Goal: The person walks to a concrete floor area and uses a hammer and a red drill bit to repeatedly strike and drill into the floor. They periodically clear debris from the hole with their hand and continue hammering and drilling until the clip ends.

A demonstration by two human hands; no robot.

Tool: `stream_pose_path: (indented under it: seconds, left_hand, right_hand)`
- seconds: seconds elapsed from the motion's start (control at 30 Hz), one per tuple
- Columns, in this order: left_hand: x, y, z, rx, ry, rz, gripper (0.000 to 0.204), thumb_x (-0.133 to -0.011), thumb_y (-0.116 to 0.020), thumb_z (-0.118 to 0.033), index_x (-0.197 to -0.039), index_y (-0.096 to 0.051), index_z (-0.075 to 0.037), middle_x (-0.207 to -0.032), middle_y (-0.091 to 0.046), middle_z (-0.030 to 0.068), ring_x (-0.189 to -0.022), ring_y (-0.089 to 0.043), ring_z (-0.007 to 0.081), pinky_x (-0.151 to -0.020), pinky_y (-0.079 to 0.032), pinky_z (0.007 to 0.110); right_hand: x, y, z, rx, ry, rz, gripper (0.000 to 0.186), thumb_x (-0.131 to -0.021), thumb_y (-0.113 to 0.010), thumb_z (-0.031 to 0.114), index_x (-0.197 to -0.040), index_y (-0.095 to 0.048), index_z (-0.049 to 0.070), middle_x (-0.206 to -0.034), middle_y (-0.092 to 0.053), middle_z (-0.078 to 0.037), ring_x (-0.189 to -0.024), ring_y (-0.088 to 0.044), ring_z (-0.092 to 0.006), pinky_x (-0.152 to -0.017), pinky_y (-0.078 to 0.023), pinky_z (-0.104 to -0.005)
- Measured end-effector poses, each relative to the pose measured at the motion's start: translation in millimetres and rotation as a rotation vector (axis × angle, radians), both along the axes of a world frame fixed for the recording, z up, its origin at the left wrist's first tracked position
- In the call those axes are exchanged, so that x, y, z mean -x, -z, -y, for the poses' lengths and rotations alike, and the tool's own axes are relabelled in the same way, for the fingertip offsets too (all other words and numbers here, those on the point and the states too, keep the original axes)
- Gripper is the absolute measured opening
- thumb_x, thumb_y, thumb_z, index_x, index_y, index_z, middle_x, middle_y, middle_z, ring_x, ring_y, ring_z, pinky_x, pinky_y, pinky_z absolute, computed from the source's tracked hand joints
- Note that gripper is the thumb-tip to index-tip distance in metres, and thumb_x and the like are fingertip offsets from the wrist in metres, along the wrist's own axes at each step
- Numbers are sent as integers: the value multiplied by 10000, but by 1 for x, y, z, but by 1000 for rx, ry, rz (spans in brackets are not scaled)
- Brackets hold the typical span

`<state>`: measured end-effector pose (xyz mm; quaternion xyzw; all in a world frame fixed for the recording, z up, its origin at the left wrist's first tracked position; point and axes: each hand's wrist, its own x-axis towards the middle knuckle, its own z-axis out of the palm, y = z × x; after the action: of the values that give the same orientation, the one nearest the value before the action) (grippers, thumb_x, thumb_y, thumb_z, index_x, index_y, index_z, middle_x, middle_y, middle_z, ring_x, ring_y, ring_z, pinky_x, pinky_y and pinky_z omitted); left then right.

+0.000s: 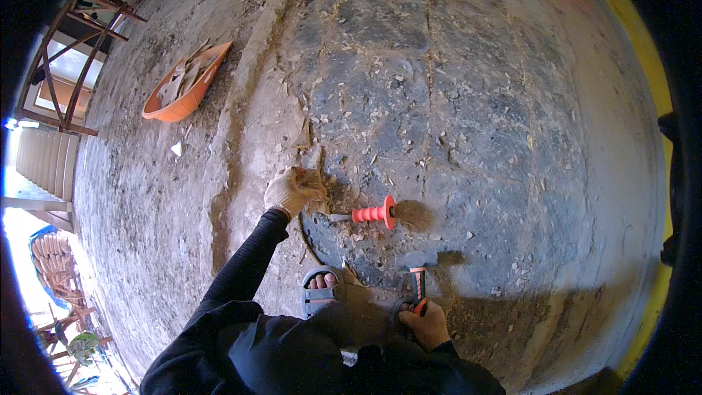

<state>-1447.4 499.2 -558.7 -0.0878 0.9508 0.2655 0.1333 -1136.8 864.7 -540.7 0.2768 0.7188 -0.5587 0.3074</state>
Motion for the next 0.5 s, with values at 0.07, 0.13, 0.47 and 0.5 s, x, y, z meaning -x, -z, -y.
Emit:
stream_pose_path:
  seconds: [0.07,0.13,0.47,0.5]
  left_hand:
    - [1,2,0,-12,0,-18,740,-591,-962,-444,-1207,-752,-92,-1194,-751,166,-1136,-715,342,-971,-562,418]
    - [2,1,0,36,3,-3,736,-585,-966,-426,-1202,-751,-87,-1198,-753,165,-1134,-717,341,-973,-561,418]
    - [13,10,6,0,49,-5,761,-577,-988,-389,-1219,-731,-73,-1154,-769,164,-1080,-732,325,-954,-564,402]
    - [14,13,8,43,50,-16,766,-556,-984,-395,-1215,-747,-86,-1162,-766,180,-1096,-727,350,-956,-563,414]
  right_hand:
    - [0,0,0,-108,-104,-34,191,-855,-816,150,-951,-706,27,-840,-701,-36,-734,-642,-129,-646,-517,-327]
    - [0,2,-1,-28,-47,5,197,-857,-815,160,-951,-704,27,-846,-702,-36,-732,-643,-132,-649,-520,-326]
    - [1,2,0,-44,-28,-15,376,-788,-875,352,-929,-720,41,-843,-727,-127,-818,-716,-320,-738,-546,-443]
    - [1,1,0,-46,-40,-11,375,-790,-873,351,-927,-720,38,-848,-731,-132,-822,-719,-322,-740,-547,-446]
